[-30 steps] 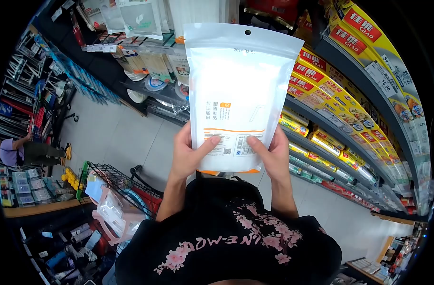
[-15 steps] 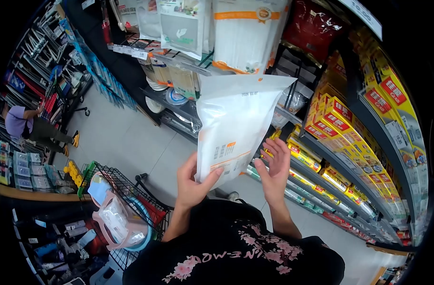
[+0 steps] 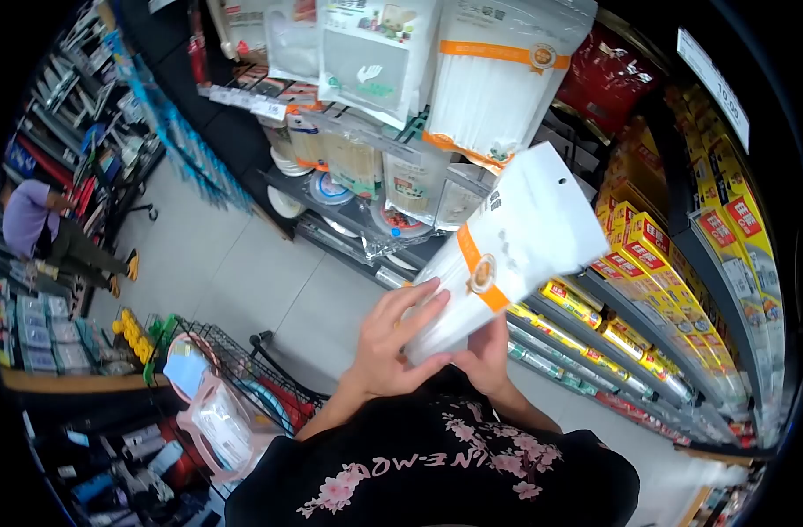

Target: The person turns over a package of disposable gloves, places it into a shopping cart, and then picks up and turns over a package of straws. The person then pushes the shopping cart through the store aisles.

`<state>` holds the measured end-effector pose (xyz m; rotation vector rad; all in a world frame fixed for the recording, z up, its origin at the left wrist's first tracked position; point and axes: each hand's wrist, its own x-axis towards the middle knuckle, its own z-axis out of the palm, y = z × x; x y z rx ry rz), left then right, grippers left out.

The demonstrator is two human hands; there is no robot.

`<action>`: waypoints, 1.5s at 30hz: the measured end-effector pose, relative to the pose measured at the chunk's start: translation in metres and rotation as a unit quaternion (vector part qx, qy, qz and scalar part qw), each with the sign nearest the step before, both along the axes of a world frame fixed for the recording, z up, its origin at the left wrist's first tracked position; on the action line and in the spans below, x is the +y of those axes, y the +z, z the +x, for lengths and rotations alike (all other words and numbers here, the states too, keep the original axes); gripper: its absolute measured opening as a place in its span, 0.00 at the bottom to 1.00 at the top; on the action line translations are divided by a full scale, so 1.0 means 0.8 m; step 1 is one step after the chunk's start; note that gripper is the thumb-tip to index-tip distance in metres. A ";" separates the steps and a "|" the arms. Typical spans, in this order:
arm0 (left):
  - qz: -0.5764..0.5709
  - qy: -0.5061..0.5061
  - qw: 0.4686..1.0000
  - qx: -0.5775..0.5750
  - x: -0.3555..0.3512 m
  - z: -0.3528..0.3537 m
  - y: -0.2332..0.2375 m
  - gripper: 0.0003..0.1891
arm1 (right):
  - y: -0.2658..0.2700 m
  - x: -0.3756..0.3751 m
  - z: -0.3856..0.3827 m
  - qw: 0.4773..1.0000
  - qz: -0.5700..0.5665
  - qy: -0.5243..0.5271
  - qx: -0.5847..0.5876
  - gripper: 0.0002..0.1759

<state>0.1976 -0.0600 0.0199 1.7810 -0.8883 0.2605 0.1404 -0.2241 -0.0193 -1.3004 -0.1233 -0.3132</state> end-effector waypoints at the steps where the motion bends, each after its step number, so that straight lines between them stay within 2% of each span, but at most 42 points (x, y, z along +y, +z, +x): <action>1: -0.001 -0.014 1.000 0.000 0.004 0.008 0.000 0.31 | -0.011 -0.003 -0.009 0.999 0.029 0.010 0.023 0.56; 3: 0.000 -0.104 0.995 -0.004 0.008 0.025 -0.001 0.31 | -0.006 -0.002 -0.007 0.998 0.063 -0.009 0.025 0.46; 4: -0.019 -0.124 0.992 0.015 0.004 0.030 -0.002 0.29 | -0.003 -0.001 -0.004 0.997 0.062 -0.024 0.027 0.46; 5: -0.019 -0.139 0.990 0.018 0.004 0.037 -0.008 0.29 | 0.000 0.000 0.002 0.992 0.071 -0.071 0.074 0.40; 6: -0.020 -0.126 0.991 0.028 0.004 0.044 -0.017 0.25 | 0.002 0.000 0.008 0.983 0.080 -0.117 0.120 0.34; 7: -0.020 -0.113 0.993 0.038 0.005 0.052 -0.025 0.22 | 0.005 -0.001 0.012 0.980 0.082 -0.131 0.122 0.34; 8: -0.018 -0.059 0.998 -0.001 0.005 0.062 -0.031 0.23 | 0.009 -0.004 0.016 0.976 0.112 -0.124 0.137 0.31; 9: -0.018 -0.074 0.997 0.003 0.002 0.073 -0.029 0.23 | 0.011 -0.007 0.019 0.971 0.143 -0.117 0.152 0.28; 11: 0.014 0.087 0.996 -0.004 -0.004 0.093 -0.021 0.24 | 0.012 -0.012 0.025 0.971 0.137 -0.117 0.159 0.30; 12: 0.018 0.074 0.997 -0.001 -0.007 0.100 -0.024 0.24 | 0.013 -0.013 0.029 0.975 0.126 -0.094 0.158 0.30; 13: -0.097 -0.011 0.976 0.195 -0.009 0.106 -0.031 0.24 | 0.013 -0.014 0.032 0.978 0.117 -0.072 0.158 0.30; 14: -0.205 -0.093 0.896 0.382 -0.011 0.110 -0.040 0.24 | 0.009 -0.015 0.038 0.978 0.114 -0.072 0.156 0.30; 15: -0.199 -0.101 0.894 0.388 -0.003 0.116 -0.055 0.24 | 0.009 -0.014 0.043 0.977 0.118 -0.083 0.159 0.30; 17: -0.116 -0.162 0.819 0.538 0.019 0.128 -0.081 0.21 | 0.011 -0.010 0.055 0.979 0.040 -0.072 0.186 0.30; 19: -0.147 -0.156 0.818 0.534 0.019 0.121 -0.083 0.20 | 0.017 -0.009 0.059 0.977 0.037 -0.077 0.194 0.29; 21: -0.191 -0.129 0.812 0.536 0.027 0.119 -0.089 0.19 | 0.019 -0.009 0.060 0.979 -0.036 -0.057 0.194 0.28; 24: -0.229 -0.089 0.818 0.521 0.027 0.108 -0.085 0.19 | 0.014 0.000 0.056 0.986 0.001 -0.067 0.153 0.27; 26: -0.226 -0.085 0.826 0.509 0.023 0.104 -0.083 0.19 | 0.011 -0.006 0.050 0.988 0.018 -0.068 0.135 0.26; 31: -0.209 -0.066 0.845 0.488 -0.002 0.064 -0.077 0.19 | 0.005 -0.035 0.016 0.984 0.002 -0.040 0.173 0.24; 42: -0.223 0.008 0.852 0.473 -0.119 -0.098 -0.064 0.21 | -0.007 -0.168 -0.100 0.987 0.014 0.026 0.156 0.23; 45: -0.227 0.064 0.846 0.478 -0.139 -0.150 -0.066 0.21 | -0.014 -0.193 -0.121 0.985 -0.001 0.059 0.160 0.21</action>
